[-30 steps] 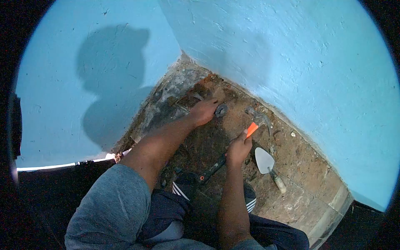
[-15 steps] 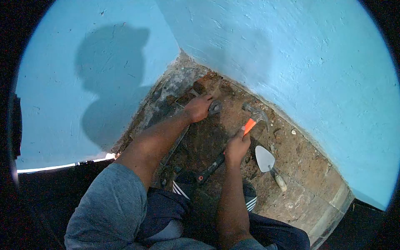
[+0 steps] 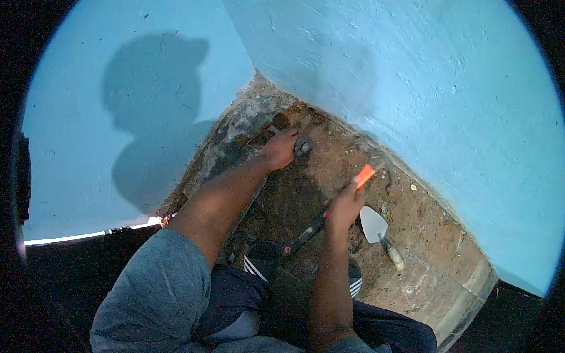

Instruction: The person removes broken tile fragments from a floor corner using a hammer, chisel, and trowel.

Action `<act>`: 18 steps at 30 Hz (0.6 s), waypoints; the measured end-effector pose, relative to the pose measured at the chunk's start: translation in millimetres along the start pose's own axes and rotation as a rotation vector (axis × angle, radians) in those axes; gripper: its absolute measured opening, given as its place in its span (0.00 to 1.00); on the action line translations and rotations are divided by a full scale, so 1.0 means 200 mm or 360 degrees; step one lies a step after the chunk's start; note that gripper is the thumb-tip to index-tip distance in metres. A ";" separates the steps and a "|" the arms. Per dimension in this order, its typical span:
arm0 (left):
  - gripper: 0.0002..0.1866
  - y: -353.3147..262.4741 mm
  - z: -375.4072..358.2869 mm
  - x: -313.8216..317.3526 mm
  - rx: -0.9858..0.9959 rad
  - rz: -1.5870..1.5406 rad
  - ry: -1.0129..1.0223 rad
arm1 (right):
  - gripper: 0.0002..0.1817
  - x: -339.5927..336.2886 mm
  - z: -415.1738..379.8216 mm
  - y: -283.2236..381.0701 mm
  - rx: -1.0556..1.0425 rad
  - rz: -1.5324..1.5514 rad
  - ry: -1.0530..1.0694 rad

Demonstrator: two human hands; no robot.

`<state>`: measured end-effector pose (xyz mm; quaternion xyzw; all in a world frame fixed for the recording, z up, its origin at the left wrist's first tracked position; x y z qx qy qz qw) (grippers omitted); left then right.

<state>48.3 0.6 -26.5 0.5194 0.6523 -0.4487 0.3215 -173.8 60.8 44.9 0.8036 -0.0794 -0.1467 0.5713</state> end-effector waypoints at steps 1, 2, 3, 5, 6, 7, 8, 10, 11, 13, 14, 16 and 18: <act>0.35 0.00 -0.01 -0.01 -0.0006 -0.0012 -0.0030 | 0.21 -0.04 0.05 0.01 -0.0150 0.0051 -0.0096; 0.34 0.00 -0.01 -0.02 -0.0037 -0.0038 -0.0027 | 0.22 -0.08 0.11 0.00 -0.0299 0.0100 -0.0191; 0.33 -0.02 -0.02 -0.07 -0.0067 -0.0067 -0.0023 | 0.23 -0.11 0.14 0.00 -0.0450 0.0147 -0.0287; 0.32 -0.02 -0.01 -0.06 -0.0087 -0.0067 -0.0058 | 0.21 -0.16 0.10 0.20 -0.0578 0.0270 -0.0438; 0.32 0.00 0.02 -0.03 -0.0078 -0.0036 -0.0102 | 0.21 -0.17 0.08 0.27 -0.0643 0.0334 -0.0510; 0.32 0.02 0.04 0.00 -0.0067 -0.0002 -0.0147 | 0.21 -0.17 0.07 0.26 -0.0688 0.0301 -0.0565; 0.32 0.03 0.06 0.02 -0.0035 0.0027 -0.0185 | 0.21 -0.16 0.05 0.23 -0.0733 0.0268 -0.0620; 0.32 0.04 0.08 0.05 0.0028 0.0083 -0.0267 | 0.21 -0.03 -0.03 0.09 -0.0715 0.0179 -0.0684; 0.31 0.04 0.06 0.03 -0.0010 -0.0056 -0.0241 | 0.21 0.08 -0.09 -0.04 -0.0653 0.0122 -0.0698; 0.31 0.02 0.03 -0.01 -0.0076 -0.0329 -0.0189 | 0.22 0.23 -0.15 -0.31 -0.0427 -0.0810 0.0400; 0.31 0.03 0.05 -0.02 -0.0011 -0.0336 -0.0139 | 0.22 0.25 -0.15 -0.35 -0.0301 -0.0628 0.0368; 0.31 0.04 0.03 -0.03 0.0092 -0.0373 -0.0024 | 0.22 0.24 -0.19 -0.41 -0.0038 -0.0286 0.0329; 0.32 -0.01 -0.03 -0.07 -0.0061 -0.0215 -0.0014 | 0.23 0.20 -0.15 -0.35 -0.0102 -0.0368 0.0319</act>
Point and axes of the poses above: each hand's wrist, its own z-axis towards the middle knuckle, its own x-axis out of the palm, y = z × x, the point moved 4 cm from there along z, towards the middle knuckle, and after that the axes turned 7 degrees about -x, right-handed, at the moved point
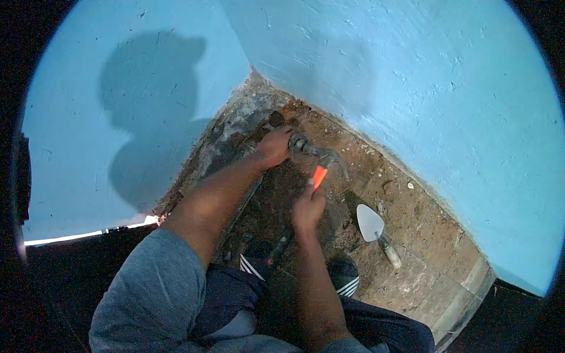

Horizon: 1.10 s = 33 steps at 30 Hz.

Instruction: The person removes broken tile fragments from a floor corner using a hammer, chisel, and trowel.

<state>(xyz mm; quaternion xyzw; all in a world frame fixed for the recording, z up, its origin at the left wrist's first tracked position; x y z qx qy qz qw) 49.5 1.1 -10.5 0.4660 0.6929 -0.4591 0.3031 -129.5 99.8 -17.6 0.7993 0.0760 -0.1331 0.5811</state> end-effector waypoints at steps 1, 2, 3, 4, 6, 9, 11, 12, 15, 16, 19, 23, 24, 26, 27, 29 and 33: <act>0.32 -0.02 -0.03 -0.03 -0.0074 0.0087 -0.0002 | 0.24 -0.04 0.03 0.04 -0.0027 -0.0037 -0.0010; 0.33 0.00 -0.02 0.03 -0.0015 0.0168 -0.0017 | 0.24 -0.07 0.06 0.05 0.0001 0.0042 -0.0054; 0.33 0.05 0.01 0.12 0.0045 0.0248 -0.0036 | 0.24 -0.10 0.09 0.06 0.0025 0.0120 -0.0099; 0.34 0.05 0.01 0.13 0.0104 0.0325 -0.0054 | 0.23 -0.14 0.12 0.08 0.0049 0.0195 -0.0143; 0.34 0.05 -0.05 0.11 0.0082 0.0336 0.0158 | 0.23 -0.21 0.16 0.14 0.0033 0.0341 -0.0207; 0.34 0.08 -0.08 0.11 0.0080 0.0326 0.0300 | 0.22 -0.26 0.16 0.18 0.0006 0.0376 -0.0303; 0.34 0.10 -0.06 0.12 0.0093 0.0293 0.0307 | 0.22 -0.26 0.15 0.15 0.0053 0.0374 -0.0352; 0.34 0.10 -0.04 0.11 0.0102 0.0267 0.0296 | 0.22 -0.25 0.14 0.15 0.0085 0.0387 -0.0336; 0.34 0.05 -0.03 0.08 0.0162 0.0176 0.0196 | 0.22 -0.22 0.12 0.13 0.0111 0.0422 -0.0275; 0.34 0.03 -0.03 0.07 0.0188 0.0145 0.0152 | 0.22 -0.20 0.14 0.07 0.0080 0.0440 -0.0247; 0.32 0.06 0.02 0.12 0.0235 0.0088 -0.0028 | 0.21 -0.18 0.15 0.02 0.0024 0.0455 -0.0213; 0.31 0.05 -0.03 0.08 0.0080 0.0176 0.0124 | 0.21 -0.19 0.09 0.19 0.0133 0.0469 -0.0214; 0.31 0.07 -0.04 0.09 0.0073 0.0170 0.0110 | 0.21 -0.20 0.10 0.18 0.0111 0.0453 -0.0219; 0.32 0.11 -0.04 0.10 0.0096 0.0199 0.0117 | 0.21 -0.21 0.14 0.14 0.0062 0.0426 -0.0221; 0.34 0.12 -0.05 0.11 0.0125 0.0233 0.0143 | 0.22 -0.22 0.13 0.14 0.0074 0.0428 -0.0227; 0.36 0.13 -0.05 0.12 0.0170 0.0282 0.0208 | 0.22 -0.22 0.14 0.15 0.0091 0.0435 -0.0242; 0.36 0.13 -0.03 0.19 0.0188 0.0337 0.0293 | 0.21 -0.25 0.09 0.22 -0.0010 0.0518 -0.0377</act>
Point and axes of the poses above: each hand's wrist, its own z-axis towards the middle knuckle, its own x-axis out of the palm, y = z × x, the point moved 4 cm from there along z, towards the middle knuckle, and after that the axes turned 7 degrees about -x, right-handed, at the moved point
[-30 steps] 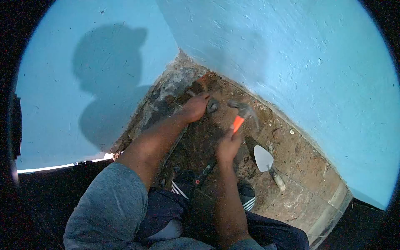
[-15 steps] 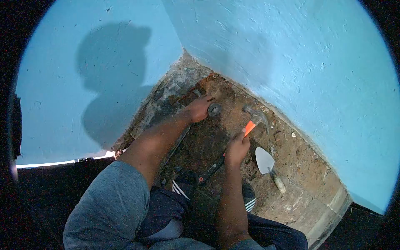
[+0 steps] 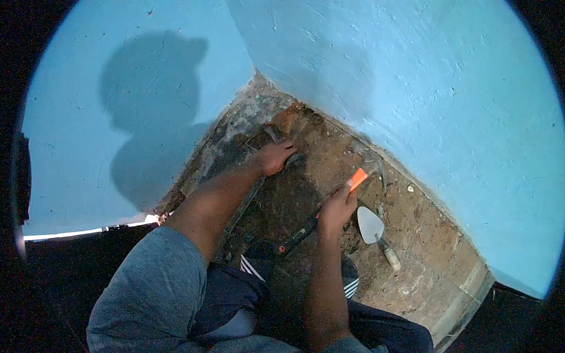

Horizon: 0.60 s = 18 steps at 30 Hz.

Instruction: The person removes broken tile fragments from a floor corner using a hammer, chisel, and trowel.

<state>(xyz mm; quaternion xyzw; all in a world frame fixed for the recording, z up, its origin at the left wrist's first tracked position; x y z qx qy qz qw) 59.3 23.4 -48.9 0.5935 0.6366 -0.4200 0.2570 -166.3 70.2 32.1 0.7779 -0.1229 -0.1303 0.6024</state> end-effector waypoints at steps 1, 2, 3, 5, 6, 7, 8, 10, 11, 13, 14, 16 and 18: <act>0.36 0.00 0.01 0.01 -0.0009 0.0015 0.0000 | 0.20 -0.02 0.01 -0.04 -0.0094 0.0039 -0.0062; 0.35 0.00 0.03 0.01 -0.0005 -0.0021 -0.0113 | 0.20 -0.04 0.01 -0.06 -0.0184 0.0076 -0.0122; 0.34 -0.01 0.03 -0.01 -0.0002 -0.0057 -0.0225 | 0.21 -0.06 0.02 -0.05 -0.0271 0.0105 -0.0257; 0.34 -0.02 0.02 -0.03 -0.0026 -0.0127 -0.0306 | 0.22 -0.12 0.01 0.00 -0.0440 0.0162 -0.0532; 0.33 -0.04 -0.02 -0.09 -0.0055 -0.0161 -0.0277 | 0.21 -0.14 0.00 0.07 -0.0288 0.0322 -0.0581; 0.33 -0.05 -0.04 -0.11 -0.0086 -0.0198 -0.0248 | 0.21 -0.21 0.07 0.09 -0.0537 0.0066 -0.0686; 0.32 -0.03 -0.02 -0.07 -0.0070 -0.0166 -0.0226 | 0.22 -0.29 0.14 0.11 -0.0783 -0.0196 -0.0783; 0.31 0.03 0.04 0.03 -0.0033 -0.0102 -0.0188 | 0.23 -0.36 0.19 0.29 -0.0642 0.0094 -0.0919; 0.31 0.03 0.04 0.03 -0.0028 -0.0077 -0.0173 | 0.23 -0.37 0.19 0.36 -0.0669 0.0171 -0.0932; 0.31 0.03 0.04 0.01 -0.0017 -0.0023 -0.0144 | 0.24 -0.37 0.17 0.33 -0.0670 0.0055 -0.0997; 0.32 0.03 0.03 0.00 -0.0026 -0.0045 -0.0175 | 0.24 -0.38 0.16 0.30 -0.0669 -0.0003 -0.1030; 0.33 0.01 0.03 -0.04 -0.0035 -0.0082 -0.0247 | 0.23 -0.16 -0.08 0.15 -0.0645 -0.0151 -0.0913; 0.31 -0.03 0.00 -0.11 -0.0059 -0.0213 -0.0303 | 0.17 0.02 -0.19 -0.48 -0.0259 -0.0153 -0.0315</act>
Point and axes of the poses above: each hand's wrist, its own z-axis towards the middle knuckle, its own x-axis out of the palm, y = z × x, the point moved 4 cm from there along z, towards the middle knuckle, and after that the axes turned 7 degrees about -x, right-handed, at the moved point
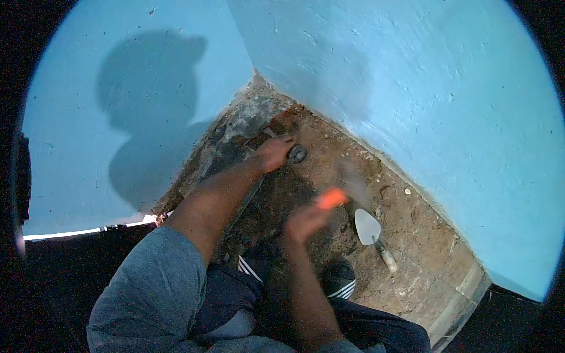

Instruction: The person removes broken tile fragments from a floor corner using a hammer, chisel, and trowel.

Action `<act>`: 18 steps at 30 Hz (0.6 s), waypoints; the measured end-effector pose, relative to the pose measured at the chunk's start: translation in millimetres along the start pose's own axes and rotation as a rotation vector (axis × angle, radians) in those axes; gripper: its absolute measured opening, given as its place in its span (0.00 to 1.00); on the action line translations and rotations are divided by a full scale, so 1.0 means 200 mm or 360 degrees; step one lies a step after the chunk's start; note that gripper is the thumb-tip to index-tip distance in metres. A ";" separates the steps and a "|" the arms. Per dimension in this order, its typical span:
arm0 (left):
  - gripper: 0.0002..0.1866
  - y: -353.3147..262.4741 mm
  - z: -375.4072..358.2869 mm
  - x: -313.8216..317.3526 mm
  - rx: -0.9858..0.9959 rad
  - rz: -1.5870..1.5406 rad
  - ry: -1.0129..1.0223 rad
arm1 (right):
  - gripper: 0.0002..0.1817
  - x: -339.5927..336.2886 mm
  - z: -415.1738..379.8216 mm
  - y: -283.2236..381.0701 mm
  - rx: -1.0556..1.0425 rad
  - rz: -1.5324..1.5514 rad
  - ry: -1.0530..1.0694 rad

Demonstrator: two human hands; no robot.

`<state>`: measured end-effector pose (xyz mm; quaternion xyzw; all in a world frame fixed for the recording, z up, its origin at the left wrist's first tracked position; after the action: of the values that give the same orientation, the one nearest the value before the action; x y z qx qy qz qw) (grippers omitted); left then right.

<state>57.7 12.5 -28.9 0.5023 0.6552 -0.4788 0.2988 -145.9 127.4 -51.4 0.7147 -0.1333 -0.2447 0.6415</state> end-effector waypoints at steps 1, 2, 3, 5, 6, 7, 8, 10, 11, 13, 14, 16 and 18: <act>0.31 -0.02 -0.01 -0.03 -0.0015 -0.0061 -0.0028 | 0.18 0.04 -0.12 0.03 0.0101 -0.0046 0.0213; 0.31 0.01 0.02 -0.02 0.0049 -0.0023 -0.0049 | 0.19 0.09 -0.23 0.11 0.0202 -0.0078 0.0426; 0.31 0.03 0.01 0.01 0.0107 0.0004 -0.0054 | 0.19 0.12 -0.30 0.14 0.0313 -0.0126 0.0644; 0.31 0.03 -0.01 0.10 0.0128 0.0008 -0.0021 | 0.19 0.11 -0.27 0.03 0.0301 0.0020 0.0643; 0.31 0.00 -0.02 0.05 0.0099 0.0008 -0.0007 | 0.20 0.13 -0.22 0.01 0.0284 0.0109 0.0635; 0.31 -0.01 -0.02 0.01 0.0064 0.0010 0.0002 | 0.20 0.12 -0.16 0.03 0.0234 0.0100 0.0539; 0.31 0.01 0.00 0.03 0.0108 0.0043 -0.0032 | 0.20 0.11 -0.09 0.06 0.0180 0.0092 0.0446; 0.33 0.01 0.05 0.09 0.0194 0.0097 -0.0098 | 0.20 0.06 0.06 0.12 0.0180 0.0073 0.0315; 0.32 0.00 0.06 0.09 0.0173 0.0113 -0.0064 | 0.20 0.04 0.14 0.17 0.0232 0.0070 0.0278; 0.31 -0.13 0.00 -0.02 0.0134 0.0144 0.0018 | 0.21 -0.02 0.23 0.25 0.0315 0.0088 0.0210; 0.32 -0.14 0.04 0.00 0.0129 0.0152 -0.0018 | 0.21 -0.04 0.27 0.30 0.0340 0.0117 0.0181; 0.34 -0.16 0.13 0.05 0.0117 0.0170 -0.0083 | 0.21 -0.08 0.37 0.24 0.0269 0.0108 0.0132; 0.36 -0.16 0.19 0.05 0.0053 0.0235 -0.0027 | 0.21 -0.11 0.42 0.17 0.0326 0.0133 0.0110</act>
<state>20.5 -21.2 -41.0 0.5500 0.6057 -0.4705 0.3306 -203.9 62.6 -19.6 0.7782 -0.1652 -0.1780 0.5791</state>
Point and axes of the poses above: each hand's wrist, its own z-axis towards the middle knuckle, its own x-axis out of the palm, y = z × x, the point moved 4 cm from there along z, towards the middle knuckle, and after that the axes turned 7 degrees about -x, right-handed, at the moved point
